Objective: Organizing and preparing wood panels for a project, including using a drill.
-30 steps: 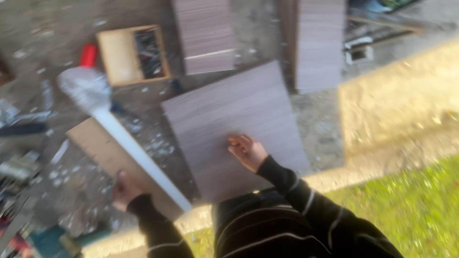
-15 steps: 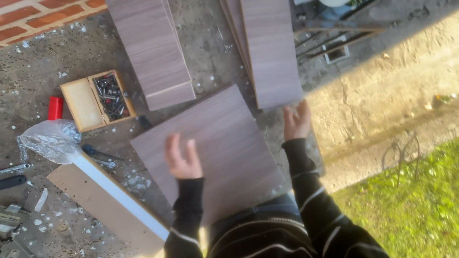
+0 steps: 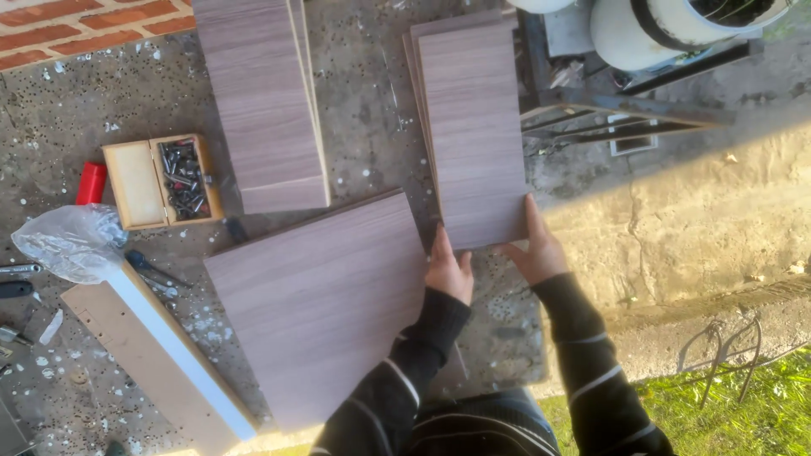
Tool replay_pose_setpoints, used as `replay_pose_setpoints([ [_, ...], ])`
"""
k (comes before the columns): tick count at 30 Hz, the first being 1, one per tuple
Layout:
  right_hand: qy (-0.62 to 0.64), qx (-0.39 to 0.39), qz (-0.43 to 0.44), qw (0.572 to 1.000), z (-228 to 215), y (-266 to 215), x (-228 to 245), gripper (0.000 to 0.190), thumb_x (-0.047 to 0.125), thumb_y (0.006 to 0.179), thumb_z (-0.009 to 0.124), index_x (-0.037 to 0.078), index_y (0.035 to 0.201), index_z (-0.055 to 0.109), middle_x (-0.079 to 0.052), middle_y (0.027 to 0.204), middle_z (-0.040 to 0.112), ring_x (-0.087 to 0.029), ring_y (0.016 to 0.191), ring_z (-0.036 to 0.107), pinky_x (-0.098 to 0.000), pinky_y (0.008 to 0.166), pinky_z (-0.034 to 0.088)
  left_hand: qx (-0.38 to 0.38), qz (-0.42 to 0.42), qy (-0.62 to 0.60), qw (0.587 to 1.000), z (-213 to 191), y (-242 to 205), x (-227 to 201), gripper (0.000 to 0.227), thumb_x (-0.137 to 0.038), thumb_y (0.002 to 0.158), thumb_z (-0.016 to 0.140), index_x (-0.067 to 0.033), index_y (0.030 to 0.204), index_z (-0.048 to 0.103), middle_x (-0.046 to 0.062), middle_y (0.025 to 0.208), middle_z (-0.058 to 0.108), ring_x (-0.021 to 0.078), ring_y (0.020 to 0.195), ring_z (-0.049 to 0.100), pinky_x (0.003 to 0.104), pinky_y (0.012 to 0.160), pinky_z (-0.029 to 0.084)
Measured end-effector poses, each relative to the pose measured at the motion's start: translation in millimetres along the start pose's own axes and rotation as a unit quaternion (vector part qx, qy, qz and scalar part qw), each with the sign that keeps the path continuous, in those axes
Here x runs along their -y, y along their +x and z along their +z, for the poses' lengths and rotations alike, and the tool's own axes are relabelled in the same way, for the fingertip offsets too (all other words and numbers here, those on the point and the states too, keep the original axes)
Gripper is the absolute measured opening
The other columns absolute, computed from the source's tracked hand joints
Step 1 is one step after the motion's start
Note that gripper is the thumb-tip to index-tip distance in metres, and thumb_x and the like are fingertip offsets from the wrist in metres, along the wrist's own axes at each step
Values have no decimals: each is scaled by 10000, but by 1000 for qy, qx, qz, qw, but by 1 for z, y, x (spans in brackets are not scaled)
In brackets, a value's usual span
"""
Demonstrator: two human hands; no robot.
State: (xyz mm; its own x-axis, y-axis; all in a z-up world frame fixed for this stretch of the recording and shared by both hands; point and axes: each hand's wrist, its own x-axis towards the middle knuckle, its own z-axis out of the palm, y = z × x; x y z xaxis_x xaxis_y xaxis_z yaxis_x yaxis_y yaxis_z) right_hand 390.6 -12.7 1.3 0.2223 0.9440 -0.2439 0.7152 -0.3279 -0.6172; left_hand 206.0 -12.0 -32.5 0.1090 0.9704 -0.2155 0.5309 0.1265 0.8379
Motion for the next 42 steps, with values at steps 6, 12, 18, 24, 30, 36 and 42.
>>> replay_pose_setpoints([
  [6, -59, 26, -59, 996, 3, 4, -27, 1089, 209, 812, 819, -14, 1608, 111, -336, 1372, 586, -395, 1032, 719, -401, 772, 645, -56, 7, 127, 990, -6, 0, 3, 699, -212, 877, 755, -41, 1472, 430, 187, 1306, 666, 346, 1011, 722, 415, 773, 600],
  [12, -64, 41, -129, 989, 11, 6, -60, 959, 173, 929, 759, -9, 1611, 111, -294, 1334, 657, -311, 834, 771, -345, 583, 645, -68, 64, 182, 979, -7, -1, 13, 572, -298, 933, 756, -61, 1377, 485, 153, 1155, 731, 317, 773, 743, 404, 608, 593],
  [18, 9, -3, -99, 995, -10, 1, 8, 1086, 197, 746, 878, -52, 1569, 214, -321, 1250, 657, -422, 1100, 680, -446, 862, 598, -14, -25, 108, 994, -9, 11, -6, 729, -249, 851, 793, -54, 1459, 442, 197, 1195, 693, 376, 884, 711, 468, 713, 582],
  [24, 6, 5, 79, 997, -6, -4, 27, 865, 211, 828, 832, 40, 1539, 370, -227, 1271, 698, -334, 1132, 723, -399, 894, 638, -22, -72, 48, 996, -10, 12, -18, 660, -114, 860, 735, -107, 1458, 455, 177, 1193, 703, 402, 1087, 642, 511, 914, 522],
  [30, -45, -4, -37, 998, 7, -14, -27, 865, 94, 782, 821, -60, 1510, 381, -302, 1243, 656, -394, 1130, 668, -446, 901, 590, -11, -65, 79, 995, 6, -5, 6, 608, -33, 830, 699, -45, 1395, 472, 211, 1156, 685, 430, 1065, 634, 525, 882, 527],
  [36, -58, 19, -71, 996, -7, 5, -29, 794, 110, 763, 849, -5, 1453, 474, -190, 1172, 690, -310, 1034, 690, -388, 920, 599, -28, -7, 185, 982, -6, -2, -9, 503, -4, 835, 642, -14, 1314, 491, 198, 1176, 658, 378, 1025, 660, 445, 768, 581],
  [42, -103, 60, -75, 990, -6, 8, -46, 733, 130, 798, 836, 12, 1443, 509, -157, 1175, 704, -255, 1017, 702, -344, 897, 607, -19, 1, 214, 977, 10, -6, 15, 375, -46, 864, 632, -9, 1223, 529, 174, 1116, 652, 322, 860, 705, 399, 670, 598],
])
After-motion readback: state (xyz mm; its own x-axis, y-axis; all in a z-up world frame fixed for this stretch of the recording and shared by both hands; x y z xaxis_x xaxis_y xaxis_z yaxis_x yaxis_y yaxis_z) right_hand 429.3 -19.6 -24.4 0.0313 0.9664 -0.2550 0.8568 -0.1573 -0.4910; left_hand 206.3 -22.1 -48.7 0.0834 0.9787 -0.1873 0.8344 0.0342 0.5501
